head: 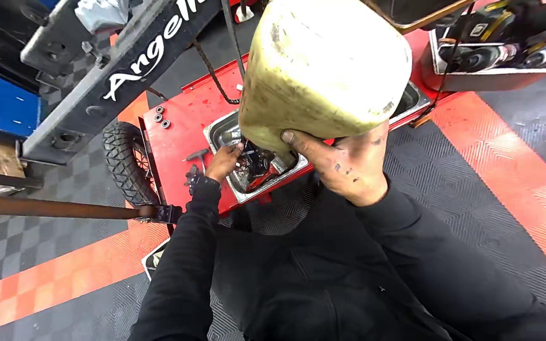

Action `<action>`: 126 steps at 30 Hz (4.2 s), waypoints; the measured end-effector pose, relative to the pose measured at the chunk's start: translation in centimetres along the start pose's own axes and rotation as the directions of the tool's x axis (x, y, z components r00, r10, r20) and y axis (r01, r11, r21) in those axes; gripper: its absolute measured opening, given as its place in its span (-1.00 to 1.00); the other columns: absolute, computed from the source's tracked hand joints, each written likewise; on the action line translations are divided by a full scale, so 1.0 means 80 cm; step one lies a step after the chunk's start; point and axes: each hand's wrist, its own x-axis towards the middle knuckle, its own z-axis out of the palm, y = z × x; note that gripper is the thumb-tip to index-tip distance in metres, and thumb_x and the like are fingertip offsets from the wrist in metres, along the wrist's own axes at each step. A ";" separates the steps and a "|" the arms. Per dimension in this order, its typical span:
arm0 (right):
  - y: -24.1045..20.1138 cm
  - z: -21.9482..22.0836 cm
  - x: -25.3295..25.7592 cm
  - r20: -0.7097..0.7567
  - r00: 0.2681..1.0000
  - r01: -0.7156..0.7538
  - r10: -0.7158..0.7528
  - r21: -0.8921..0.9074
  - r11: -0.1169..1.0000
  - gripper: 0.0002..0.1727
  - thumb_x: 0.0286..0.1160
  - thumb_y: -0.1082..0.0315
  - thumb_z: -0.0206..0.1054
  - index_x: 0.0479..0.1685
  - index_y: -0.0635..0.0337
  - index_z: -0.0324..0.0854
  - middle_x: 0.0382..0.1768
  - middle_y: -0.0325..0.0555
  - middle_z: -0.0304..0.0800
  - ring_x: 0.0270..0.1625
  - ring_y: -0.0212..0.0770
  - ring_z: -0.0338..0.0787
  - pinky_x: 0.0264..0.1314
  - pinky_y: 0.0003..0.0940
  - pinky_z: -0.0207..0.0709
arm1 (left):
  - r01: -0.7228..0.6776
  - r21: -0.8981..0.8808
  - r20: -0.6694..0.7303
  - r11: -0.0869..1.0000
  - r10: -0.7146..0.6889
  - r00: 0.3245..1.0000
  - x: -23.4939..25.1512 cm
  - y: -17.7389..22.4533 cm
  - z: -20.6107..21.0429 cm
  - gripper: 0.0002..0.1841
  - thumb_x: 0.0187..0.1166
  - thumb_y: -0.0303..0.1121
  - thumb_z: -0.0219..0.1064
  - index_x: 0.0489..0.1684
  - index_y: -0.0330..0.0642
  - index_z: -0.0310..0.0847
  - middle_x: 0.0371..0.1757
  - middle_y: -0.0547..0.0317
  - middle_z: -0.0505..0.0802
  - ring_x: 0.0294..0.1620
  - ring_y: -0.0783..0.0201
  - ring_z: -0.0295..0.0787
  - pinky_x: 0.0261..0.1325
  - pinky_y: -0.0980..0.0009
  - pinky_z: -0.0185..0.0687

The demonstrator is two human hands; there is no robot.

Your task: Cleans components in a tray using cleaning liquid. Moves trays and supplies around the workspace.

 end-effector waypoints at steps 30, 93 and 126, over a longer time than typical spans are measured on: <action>-0.005 -0.015 0.004 0.032 0.999 0.007 -0.004 -0.090 0.996 -0.11 0.08 0.33 0.73 0.45 0.58 0.38 0.13 0.13 0.80 0.25 -0.26 0.81 0.40 -0.35 0.70 | -0.285 0.499 -0.049 0.818 0.355 0.934 0.007 0.028 -0.012 -0.83 0.57 -0.38 0.40 -0.02 -0.20 0.82 0.13 -0.07 0.87 0.26 0.00 0.78 0.44 -0.19 0.56; 0.188 -0.023 -0.083 0.045 0.141 -0.427 0.989 0.904 0.020 -0.39 0.66 0.06 0.33 0.62 0.07 0.32 0.37 0.13 0.67 0.32 0.11 0.77 0.29 0.11 0.75 | -0.185 0.423 -0.322 0.887 0.338 0.884 -0.027 -0.010 0.010 -0.55 0.45 -0.36 0.53 0.35 -0.06 0.66 0.07 0.08 0.92 0.08 0.11 0.90 0.24 -0.13 0.79; 0.255 0.106 -0.083 0.789 0.066 0.456 0.611 -0.569 0.685 -0.37 0.07 0.29 0.61 0.32 0.04 0.68 0.21 0.22 0.74 0.36 0.39 0.65 -0.01 0.29 0.69 | -0.087 -0.044 -0.432 0.995 0.059 0.900 0.002 -0.084 -0.035 -0.30 0.45 -0.37 0.56 0.68 0.08 0.45 0.20 -0.11 0.86 -0.01 0.02 0.91 0.15 -0.06 0.84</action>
